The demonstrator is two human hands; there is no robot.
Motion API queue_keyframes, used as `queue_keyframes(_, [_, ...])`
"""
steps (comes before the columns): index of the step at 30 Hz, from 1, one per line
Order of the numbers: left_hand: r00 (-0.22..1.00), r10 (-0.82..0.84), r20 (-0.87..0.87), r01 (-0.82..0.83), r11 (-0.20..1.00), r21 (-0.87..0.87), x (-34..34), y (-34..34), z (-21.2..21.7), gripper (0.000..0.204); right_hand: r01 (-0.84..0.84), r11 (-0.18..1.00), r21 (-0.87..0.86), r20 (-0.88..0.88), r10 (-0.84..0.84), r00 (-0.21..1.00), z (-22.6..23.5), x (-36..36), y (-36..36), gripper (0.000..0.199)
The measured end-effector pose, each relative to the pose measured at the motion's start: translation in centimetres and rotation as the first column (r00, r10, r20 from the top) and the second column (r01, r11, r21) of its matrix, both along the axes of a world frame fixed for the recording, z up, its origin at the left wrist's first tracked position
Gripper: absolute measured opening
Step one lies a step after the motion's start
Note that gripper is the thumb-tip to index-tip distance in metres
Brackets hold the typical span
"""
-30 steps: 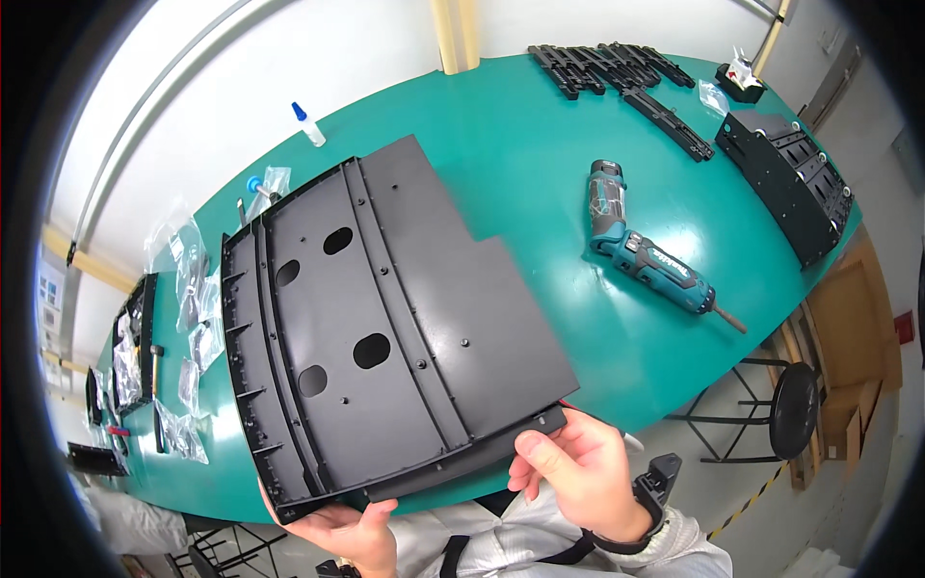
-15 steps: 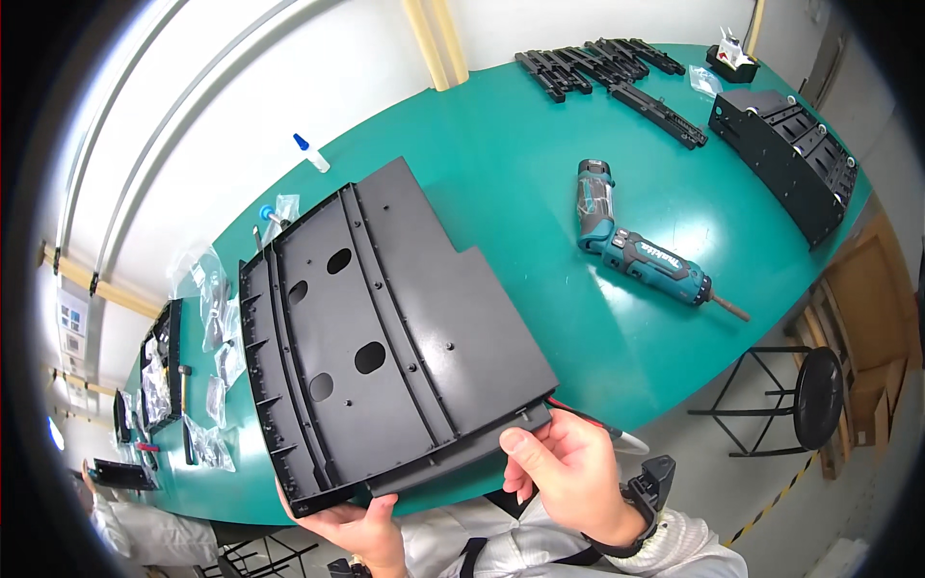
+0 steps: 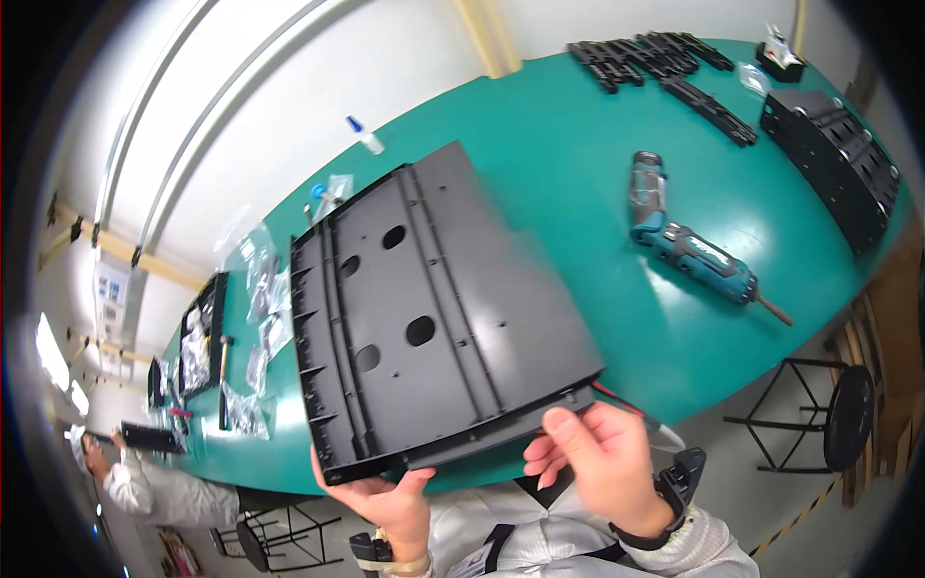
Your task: Assembling a black plastic housing component using an electric screwdriver and manual tools on a workbench.
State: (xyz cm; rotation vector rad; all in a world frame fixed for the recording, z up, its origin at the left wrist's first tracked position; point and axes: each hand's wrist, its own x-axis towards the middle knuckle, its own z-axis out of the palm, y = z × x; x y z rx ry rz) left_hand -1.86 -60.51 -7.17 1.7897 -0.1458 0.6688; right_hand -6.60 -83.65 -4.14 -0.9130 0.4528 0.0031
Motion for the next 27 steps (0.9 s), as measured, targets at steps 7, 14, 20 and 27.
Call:
queue_keyframes(7, [0.999, -0.022, -0.036, 0.02, 0.999, -0.046, 0.4, 0.6, -0.4, 0.132, 0.066, 0.994, -0.083, 0.038, -0.063, 0.997, -0.5, 0.4, 1.2, 0.038])
queue_keyframes(14, [0.998, -0.066, -0.021, 0.063, 0.989, -0.131, 0.2, 1.8, -1.4, 0.145, 0.032, 0.999, -0.029, 0.072, -0.03, 0.997, -1.3, 0.4, 2.6, 0.038])
queue_keyframes(20, [0.991, -0.05, -0.125, 0.048, 0.999, -0.013, -0.9, 1.2, 0.7, 0.132, 0.017, 1.0, 0.022, 0.078, -0.018, 0.997, 1.0, 0.9, 4.8, 0.032])
queue_keyframes(27, [0.993, -0.07, -0.099, 0.076, 0.996, 0.057, -0.7, 1.9, 0.2, 0.131, 0.071, 0.997, -0.003, 0.046, -0.071, 0.996, 1.8, 1.2, 5.1, 0.035])
